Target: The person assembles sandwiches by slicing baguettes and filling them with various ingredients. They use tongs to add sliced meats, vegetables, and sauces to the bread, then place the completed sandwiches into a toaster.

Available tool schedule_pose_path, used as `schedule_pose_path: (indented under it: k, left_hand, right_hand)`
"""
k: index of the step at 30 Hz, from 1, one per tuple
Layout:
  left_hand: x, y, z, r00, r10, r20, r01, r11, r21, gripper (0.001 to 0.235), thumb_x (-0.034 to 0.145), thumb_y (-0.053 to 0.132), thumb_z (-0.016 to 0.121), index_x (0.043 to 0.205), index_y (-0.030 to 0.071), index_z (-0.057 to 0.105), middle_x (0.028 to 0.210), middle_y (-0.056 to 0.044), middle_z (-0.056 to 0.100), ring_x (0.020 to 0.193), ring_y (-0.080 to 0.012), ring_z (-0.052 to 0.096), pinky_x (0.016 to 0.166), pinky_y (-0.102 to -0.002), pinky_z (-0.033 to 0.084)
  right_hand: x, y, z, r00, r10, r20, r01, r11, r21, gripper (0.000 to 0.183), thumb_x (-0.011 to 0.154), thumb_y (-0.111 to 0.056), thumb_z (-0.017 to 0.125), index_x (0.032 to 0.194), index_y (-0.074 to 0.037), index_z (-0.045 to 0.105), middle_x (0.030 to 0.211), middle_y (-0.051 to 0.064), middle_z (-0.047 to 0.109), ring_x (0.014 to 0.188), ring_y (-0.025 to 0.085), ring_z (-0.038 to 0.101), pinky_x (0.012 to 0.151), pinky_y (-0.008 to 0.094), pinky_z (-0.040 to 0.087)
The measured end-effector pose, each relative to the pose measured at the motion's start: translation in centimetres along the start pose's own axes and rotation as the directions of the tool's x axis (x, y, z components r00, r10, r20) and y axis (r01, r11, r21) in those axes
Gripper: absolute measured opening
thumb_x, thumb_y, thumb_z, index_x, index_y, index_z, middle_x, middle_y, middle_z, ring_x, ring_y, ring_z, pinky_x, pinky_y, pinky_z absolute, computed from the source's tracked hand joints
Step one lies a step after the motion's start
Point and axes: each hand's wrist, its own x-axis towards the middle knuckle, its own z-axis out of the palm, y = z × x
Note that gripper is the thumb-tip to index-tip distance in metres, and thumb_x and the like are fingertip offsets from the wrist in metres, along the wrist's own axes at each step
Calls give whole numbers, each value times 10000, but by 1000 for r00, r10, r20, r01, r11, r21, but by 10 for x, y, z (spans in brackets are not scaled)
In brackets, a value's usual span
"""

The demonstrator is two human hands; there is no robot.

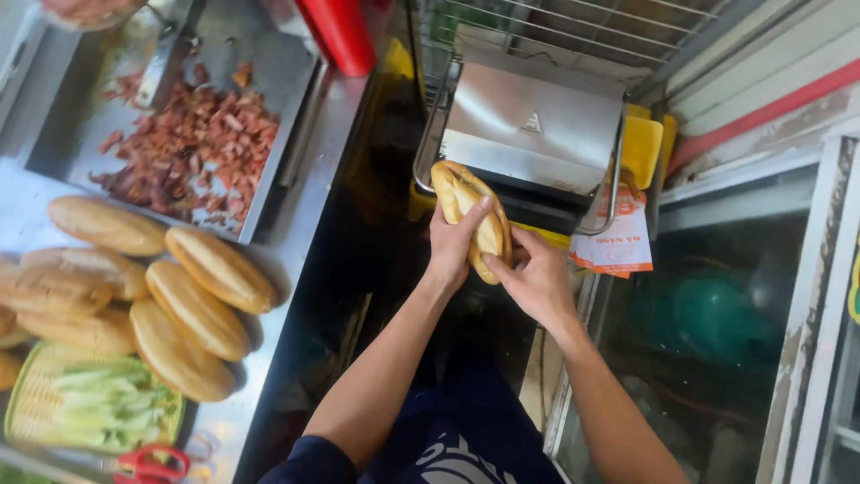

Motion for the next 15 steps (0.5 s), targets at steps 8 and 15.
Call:
schedule_pose_path:
  k: [8, 15]
  left_hand:
    - [147, -33, -62, 799, -225, 558, -541, 138, 830, 876, 890, 704, 494, 1523, 107, 390, 1340, -191, 628, 1328, -385, 526, 1211, -592, 189]
    - [229, -50, -62, 688, -473, 550, -715, -312, 626, 451, 776, 479, 687, 1052, 123, 683, 958, -164, 717, 951, -453, 710, 794, -592, 566]
  right_hand:
    - [-46, 71, 0, 874, 483, -52, -447, 842, 301, 656, 829, -252, 868, 1364, 40, 625, 1147, 285, 685, 1012, 337, 703, 824, 429, 598]
    - [-71, 138, 43, 737, 674, -52, -599, 686, 412, 553, 842, -145, 859, 1336, 22, 672, 1206, 227, 690, 1028, 308, 665, 860, 419, 581]
